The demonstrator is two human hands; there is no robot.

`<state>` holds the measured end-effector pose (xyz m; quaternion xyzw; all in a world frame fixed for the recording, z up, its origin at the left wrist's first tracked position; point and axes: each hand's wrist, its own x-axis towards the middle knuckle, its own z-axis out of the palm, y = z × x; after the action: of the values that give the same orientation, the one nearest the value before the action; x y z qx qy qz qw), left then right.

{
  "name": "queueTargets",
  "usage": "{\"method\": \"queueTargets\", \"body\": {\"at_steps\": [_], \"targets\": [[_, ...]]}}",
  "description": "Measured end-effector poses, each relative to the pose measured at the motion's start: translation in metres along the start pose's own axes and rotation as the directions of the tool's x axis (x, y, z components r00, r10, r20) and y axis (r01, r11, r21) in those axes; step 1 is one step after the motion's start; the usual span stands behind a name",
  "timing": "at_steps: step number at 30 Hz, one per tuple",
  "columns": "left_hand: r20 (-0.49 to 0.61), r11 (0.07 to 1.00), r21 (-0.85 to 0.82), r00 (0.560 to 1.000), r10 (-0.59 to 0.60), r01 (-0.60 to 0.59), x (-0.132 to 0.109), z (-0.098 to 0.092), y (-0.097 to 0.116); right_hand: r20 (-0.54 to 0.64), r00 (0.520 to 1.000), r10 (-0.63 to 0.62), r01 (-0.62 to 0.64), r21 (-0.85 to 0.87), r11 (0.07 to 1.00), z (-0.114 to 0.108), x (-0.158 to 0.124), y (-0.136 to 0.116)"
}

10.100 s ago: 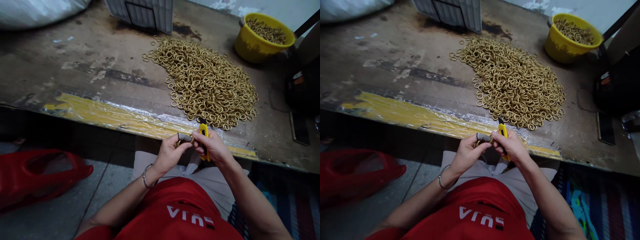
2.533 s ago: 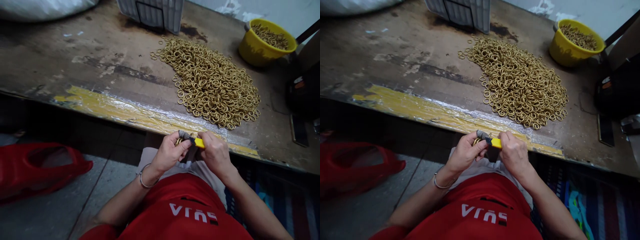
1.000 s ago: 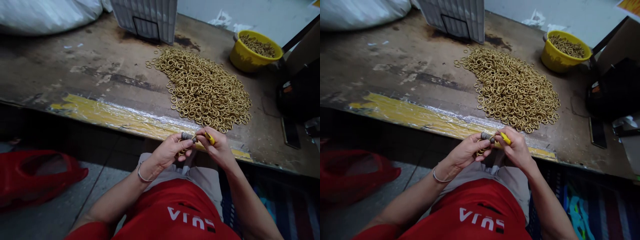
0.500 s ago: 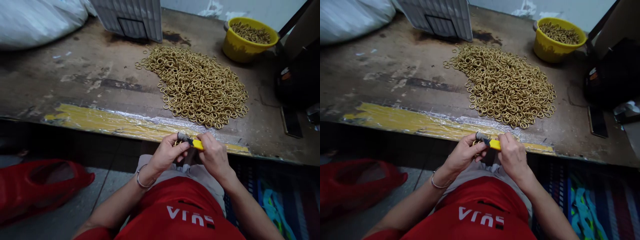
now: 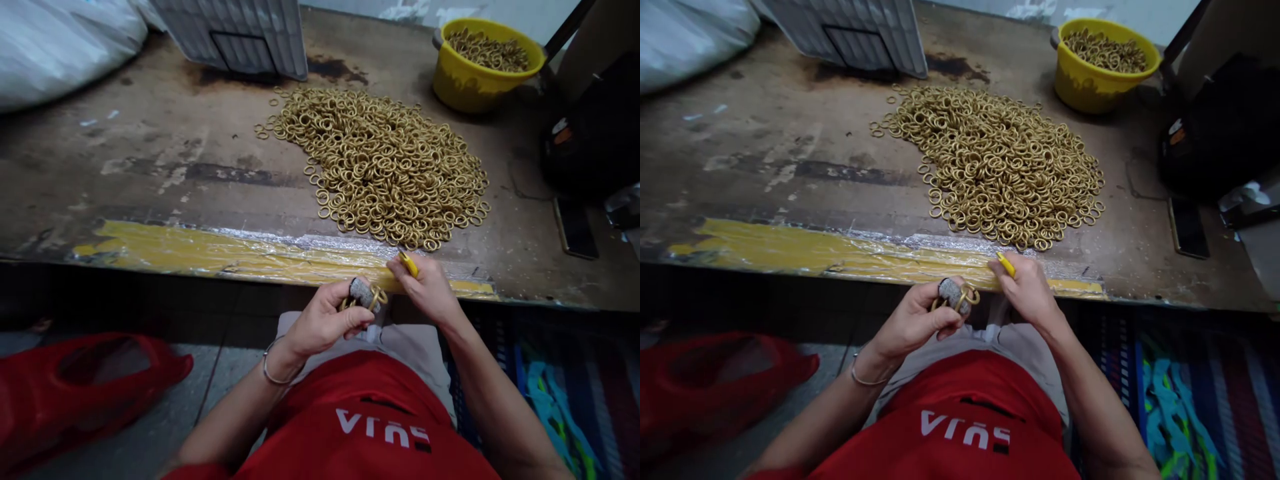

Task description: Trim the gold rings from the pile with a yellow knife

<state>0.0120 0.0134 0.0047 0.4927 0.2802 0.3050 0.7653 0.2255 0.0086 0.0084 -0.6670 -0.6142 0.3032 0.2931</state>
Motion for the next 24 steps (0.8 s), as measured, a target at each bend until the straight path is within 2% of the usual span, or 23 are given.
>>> {"method": "queueTargets", "body": {"at_steps": [1, 3, 6, 9, 14, 16, 21, 24], "targets": [[-0.001, 1.000, -0.008, 1.000, -0.008, 0.008, 0.002, -0.002, -0.003, 0.086, 0.996, 0.000, -0.017, 0.200, 0.980, 0.001, -0.003, -0.005], [-0.007, 1.000, 0.025, 1.000, -0.010, 0.010, 0.006, -0.005, -0.008, 0.244, 0.970, -0.002, -0.124, 0.500, 0.857, 0.006, -0.008, -0.014], [-0.035, 0.994, 0.110, 0.999, 0.014, -0.010, 0.008, -0.007, -0.009, 0.330, 0.943, 0.042, -0.267, 0.679, 0.684, 0.012, -0.015, -0.021], [-0.091, 0.982, 0.182, 0.994, 0.066, -0.048, 0.005, -0.008, -0.006, 0.352, 0.933, 0.073, -0.319, 0.717, 0.621, 0.014, -0.017, -0.021], [-0.137, 0.978, 0.203, 0.987, 0.081, -0.052, -0.001, -0.007, -0.006, 0.469, 0.883, 0.002, -0.377, 0.706, 0.599, 0.009, -0.017, -0.019], [-0.153, 0.993, 0.117, 0.987, 0.041, -0.023, -0.001, -0.006, -0.008, 0.490, 0.872, -0.004, -0.402, 0.720, 0.565, 0.007, -0.015, -0.017], [-0.237, 0.967, -0.232, 0.958, -0.161, 0.105, 0.012, 0.000, -0.006, 0.441, 0.896, 0.050, -0.397, 0.748, 0.532, 0.007, -0.010, -0.015], [-0.327, 0.953, -0.260, 0.914, -0.239, 0.156, 0.021, 0.002, -0.007, 0.472, 0.882, 0.016, -0.435, 0.799, 0.415, 0.013, -0.009, -0.014]]}}
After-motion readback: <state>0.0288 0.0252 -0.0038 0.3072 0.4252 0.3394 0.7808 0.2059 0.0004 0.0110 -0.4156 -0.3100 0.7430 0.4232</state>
